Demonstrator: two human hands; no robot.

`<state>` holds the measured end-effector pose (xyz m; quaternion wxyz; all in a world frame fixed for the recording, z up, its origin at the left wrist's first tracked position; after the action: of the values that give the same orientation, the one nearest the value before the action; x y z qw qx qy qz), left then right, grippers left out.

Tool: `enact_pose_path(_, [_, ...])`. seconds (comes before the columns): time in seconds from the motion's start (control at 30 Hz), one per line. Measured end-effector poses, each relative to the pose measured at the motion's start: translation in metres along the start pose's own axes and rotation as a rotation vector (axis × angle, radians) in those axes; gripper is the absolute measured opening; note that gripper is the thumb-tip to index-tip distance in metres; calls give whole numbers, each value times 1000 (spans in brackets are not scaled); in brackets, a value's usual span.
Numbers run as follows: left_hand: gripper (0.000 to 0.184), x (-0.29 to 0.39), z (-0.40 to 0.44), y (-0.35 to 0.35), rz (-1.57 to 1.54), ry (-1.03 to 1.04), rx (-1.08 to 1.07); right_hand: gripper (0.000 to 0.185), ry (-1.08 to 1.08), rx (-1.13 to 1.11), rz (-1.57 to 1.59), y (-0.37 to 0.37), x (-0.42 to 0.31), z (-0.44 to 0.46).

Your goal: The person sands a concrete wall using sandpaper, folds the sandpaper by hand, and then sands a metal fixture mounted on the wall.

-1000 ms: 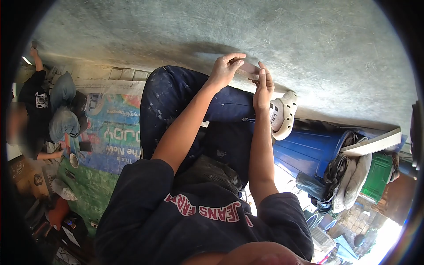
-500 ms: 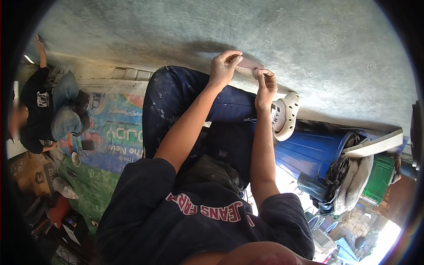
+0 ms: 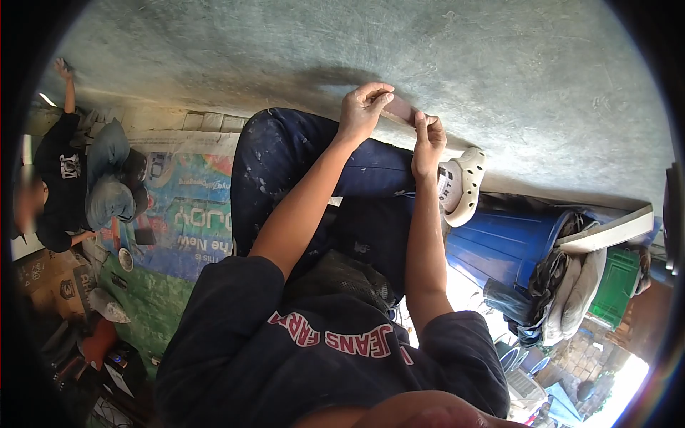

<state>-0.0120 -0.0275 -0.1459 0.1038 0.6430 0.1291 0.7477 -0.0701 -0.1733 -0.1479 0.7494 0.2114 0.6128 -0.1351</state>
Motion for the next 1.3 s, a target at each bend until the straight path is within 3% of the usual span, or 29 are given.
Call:
enact_pose_path(0.47, [13, 10, -1, 1, -13, -24, -8, 11, -12, 81, 10, 15, -21, -7])
enact_pose_path(0.83, [20, 5, -1, 2, -92, -2, -23, 14, -25, 19, -5, 3, -3, -1])
enact_pose_path(1.3, [21, 8, -3, 2, -82, -75, -166, 19, 4, 98, 86, -5, 5, 0])
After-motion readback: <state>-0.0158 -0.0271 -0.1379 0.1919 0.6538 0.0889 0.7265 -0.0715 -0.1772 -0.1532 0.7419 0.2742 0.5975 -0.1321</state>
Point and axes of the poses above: each hand's wrist, its own z-axis towards the middle knuckle, its own y-axis out of the palm, x = y × z, the point moved 1 cm from there along z, towards the middle knuckle, and after that the axes turned 7 degrees about x, right-handed, at the moved point
